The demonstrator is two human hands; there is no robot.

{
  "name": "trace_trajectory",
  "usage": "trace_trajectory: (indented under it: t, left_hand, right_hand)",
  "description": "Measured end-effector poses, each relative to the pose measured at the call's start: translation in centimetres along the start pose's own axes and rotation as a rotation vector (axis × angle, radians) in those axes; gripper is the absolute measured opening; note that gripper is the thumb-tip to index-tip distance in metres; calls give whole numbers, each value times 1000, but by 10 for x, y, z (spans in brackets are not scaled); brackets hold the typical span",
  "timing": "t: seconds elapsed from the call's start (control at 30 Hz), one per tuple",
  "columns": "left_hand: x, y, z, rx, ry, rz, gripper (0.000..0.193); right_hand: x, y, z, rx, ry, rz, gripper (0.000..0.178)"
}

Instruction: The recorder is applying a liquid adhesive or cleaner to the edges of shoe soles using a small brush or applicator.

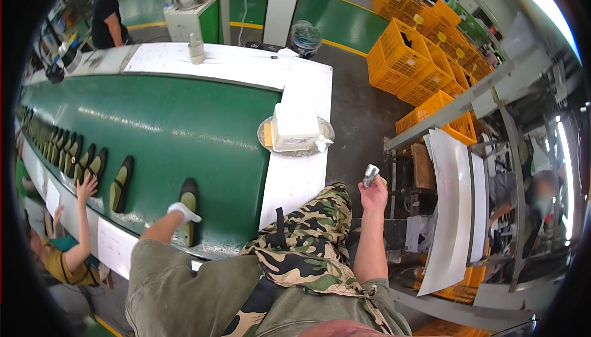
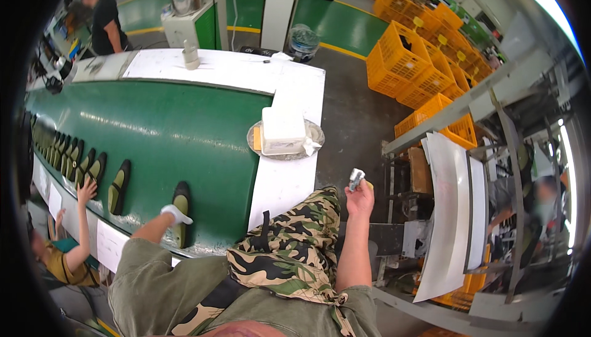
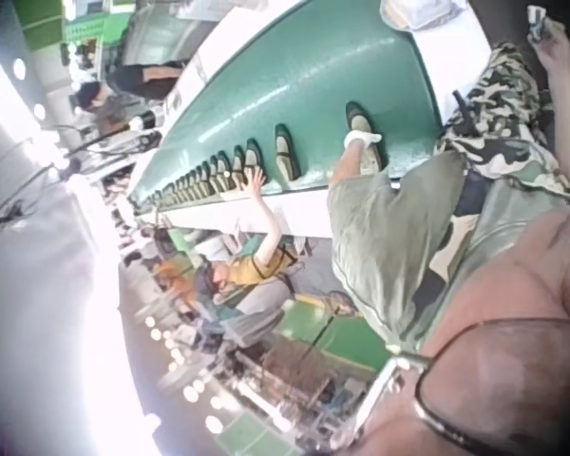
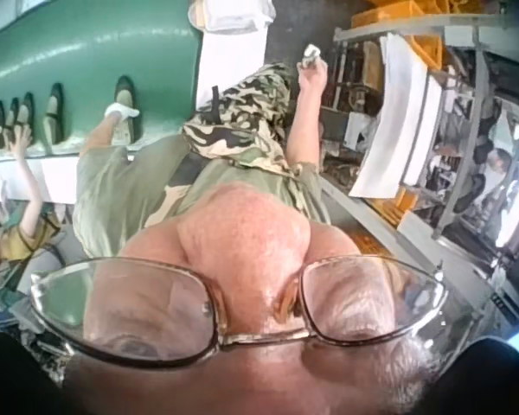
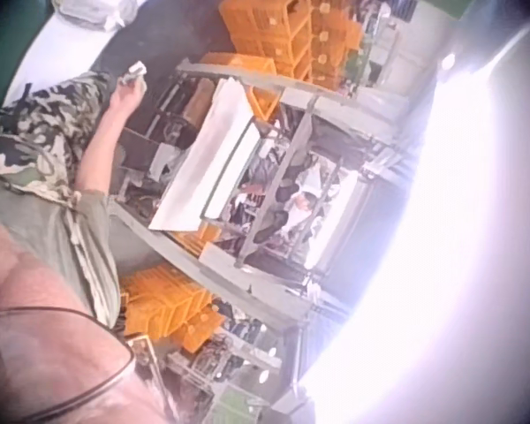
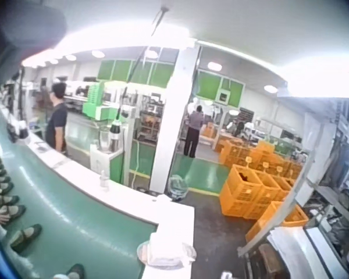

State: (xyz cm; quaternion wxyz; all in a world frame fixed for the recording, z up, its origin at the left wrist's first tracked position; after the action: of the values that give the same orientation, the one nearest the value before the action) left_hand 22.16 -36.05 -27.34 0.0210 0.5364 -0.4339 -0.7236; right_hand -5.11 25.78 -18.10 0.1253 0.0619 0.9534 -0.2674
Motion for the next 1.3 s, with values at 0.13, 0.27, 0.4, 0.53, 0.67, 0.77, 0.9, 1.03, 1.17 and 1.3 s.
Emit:
trace_trajectory:
  t: [0.13,0.27,0.4,0.53,0.67,0.77,0.9,1.03,1.17,1.3]
  left_hand:
    - [-4,7,23,-82,47,51,82]
    - [0,8,15,-906,128,-277,61]
    - [-22,3,75,-1921,-365,-621,53]
    - [-93,24,176,-2056,-863,-923,79]
    - [-135,48,286,-1976,-958,-748,58]
    - [-178,61,328,-1592,-1360,-352,67]
    - [-225,62,346,-604,-1795,513,63]
    - [-349,95,367,-211,-1826,324,38]
    - [-343,90,366,-260,-1780,192,40]
    - [-325,79,365,-339,-1703,22,43]
  right_hand:
    - [0,-5,13,70,-8,32,4]
    - [-5,-7,18,74,-28,68,6]
    - [-17,3,12,-53,-90,169,11]
    - [-23,-1,-4,-263,-123,235,14]
    - [-24,-50,-46,-489,96,110,12]
    - [-39,-101,-82,-597,256,-37,16]
    - [-57,-139,-95,-591,352,-102,20]
    - [-54,-137,-87,-580,373,-44,20]
    - [-58,-139,-83,-505,369,9,17]
    - [-65,-149,-78,-515,367,-31,17]
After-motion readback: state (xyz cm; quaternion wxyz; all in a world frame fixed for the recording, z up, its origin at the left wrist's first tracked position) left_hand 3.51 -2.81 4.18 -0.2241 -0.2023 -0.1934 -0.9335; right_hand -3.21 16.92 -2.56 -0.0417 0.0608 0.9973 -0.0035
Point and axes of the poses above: each hand's wrist, its own x-axis towards the middle knuckle, its own y-axis out of the back of the hand, z = x × y, the point moved 3 cm from there along x, towards the middle knuckle, and after that the axes turned 15 degrees about -x, right-handed, at the moved point
